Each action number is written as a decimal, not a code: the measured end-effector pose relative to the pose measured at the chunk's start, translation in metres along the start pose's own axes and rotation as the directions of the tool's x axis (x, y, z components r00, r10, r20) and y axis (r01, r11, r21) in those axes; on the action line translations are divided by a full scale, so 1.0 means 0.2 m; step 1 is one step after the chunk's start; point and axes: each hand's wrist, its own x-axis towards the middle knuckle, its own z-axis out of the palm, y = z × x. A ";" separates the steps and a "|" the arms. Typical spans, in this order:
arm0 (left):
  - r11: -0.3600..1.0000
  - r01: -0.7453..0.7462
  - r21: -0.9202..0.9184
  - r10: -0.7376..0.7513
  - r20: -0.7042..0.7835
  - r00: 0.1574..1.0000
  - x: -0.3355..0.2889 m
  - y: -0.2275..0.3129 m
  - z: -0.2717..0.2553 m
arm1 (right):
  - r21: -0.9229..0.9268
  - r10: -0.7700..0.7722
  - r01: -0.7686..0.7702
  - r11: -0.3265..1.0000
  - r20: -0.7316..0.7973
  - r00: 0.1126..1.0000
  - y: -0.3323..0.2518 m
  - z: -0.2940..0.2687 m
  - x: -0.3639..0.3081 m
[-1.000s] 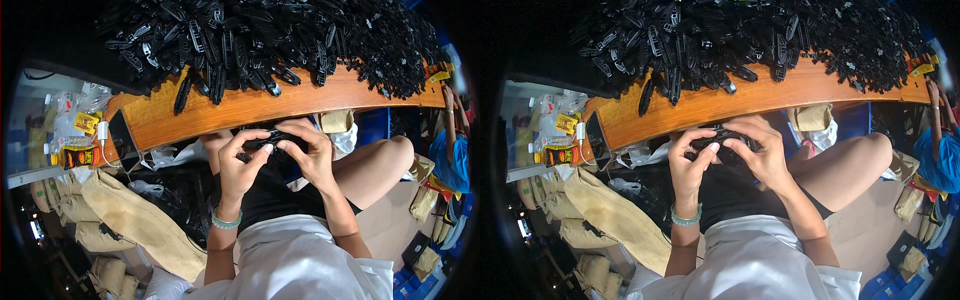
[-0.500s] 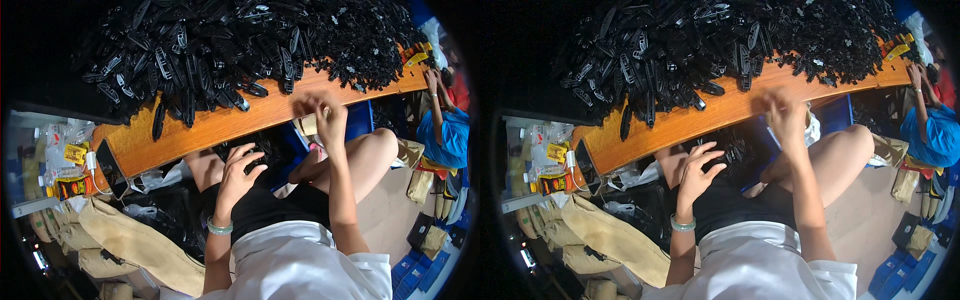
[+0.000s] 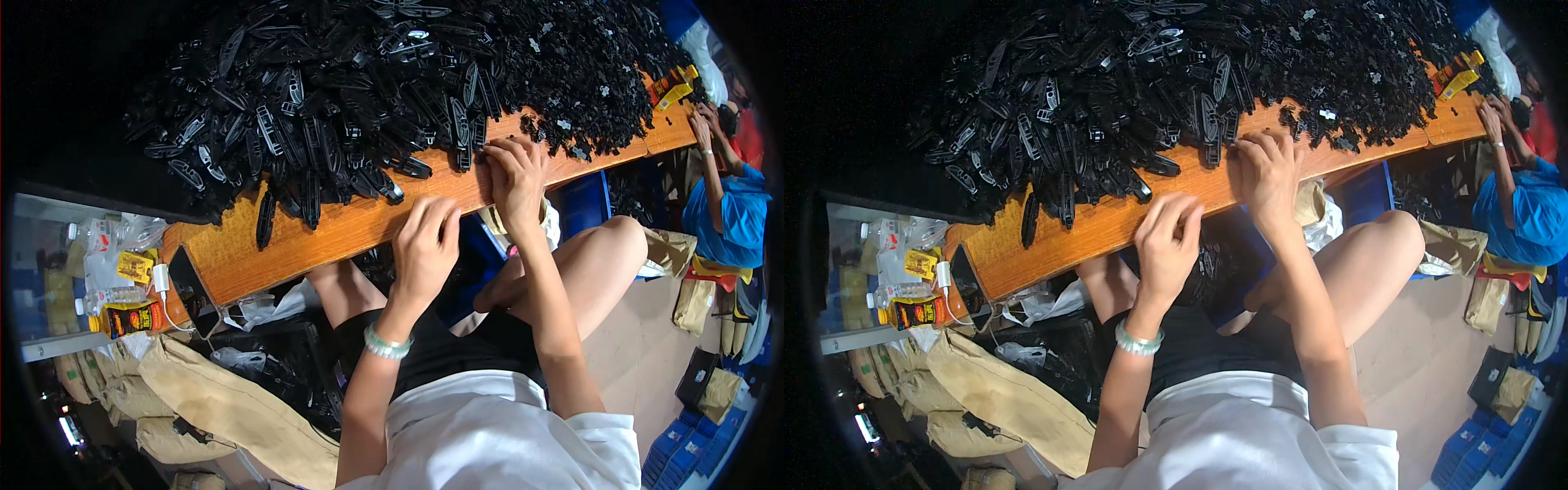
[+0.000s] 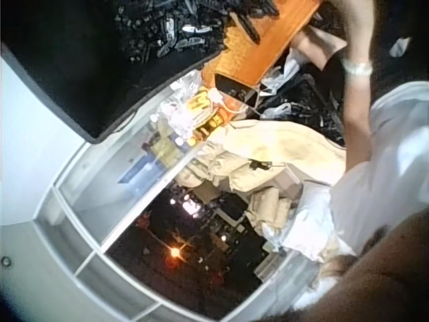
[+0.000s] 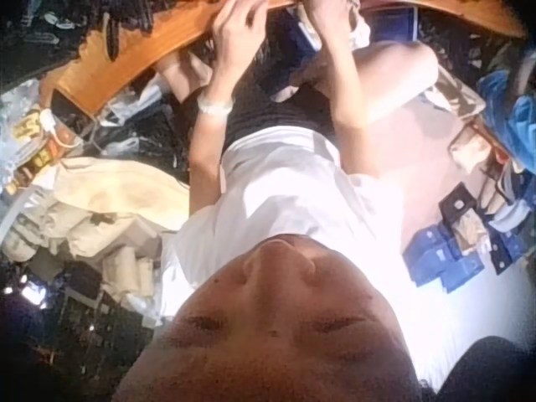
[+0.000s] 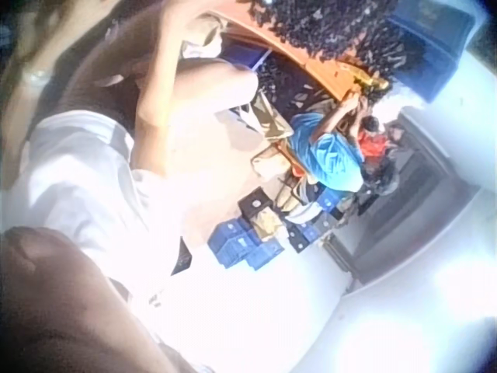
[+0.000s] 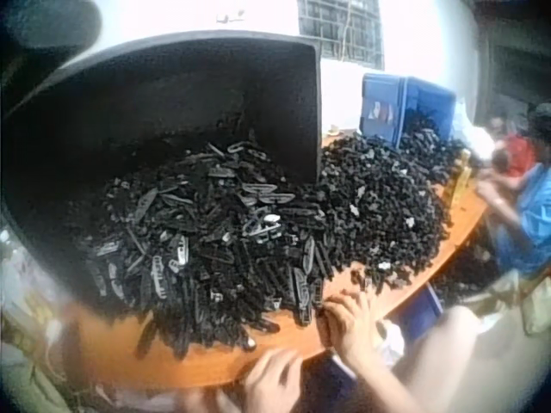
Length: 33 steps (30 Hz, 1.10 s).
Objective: The person repeatedly picks up plastic frame pieces and small components from the workbench, connects them together by hand, and drops the assembled parts into a container.
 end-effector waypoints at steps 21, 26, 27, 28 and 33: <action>0.487 0.618 -0.616 -0.490 0.393 0.778 0.05 0.00 -0.05 | 0.397 0.121 -0.074 0.915 -0.095 0.988 -0.08 -0.06 -0.05; 0.164 0.634 -0.756 -0.423 0.527 0.737 -0.01 -0.01 -0.13 | 0.730 0.351 -0.331 0.598 0.133 0.927 -0.27 -0.19 -0.10; 0.181 0.612 -0.770 -0.386 0.517 0.764 -0.02 0.00 -0.13 | 0.766 0.357 -0.370 0.526 0.196 0.913 -0.28 -0.20 -0.12; 0.197 0.590 -0.783 -0.348 0.506 0.789 -0.02 0.02 -0.13 | 0.765 0.359 -0.374 0.525 0.199 0.912 -0.30 -0.22 -0.13; 0.390 0.506 -0.769 -0.351 0.384 0.854 -0.06 0.05 -0.15 | 0.785 0.354 -0.475 0.399 0.346 0.869 -0.35 -0.29 -0.13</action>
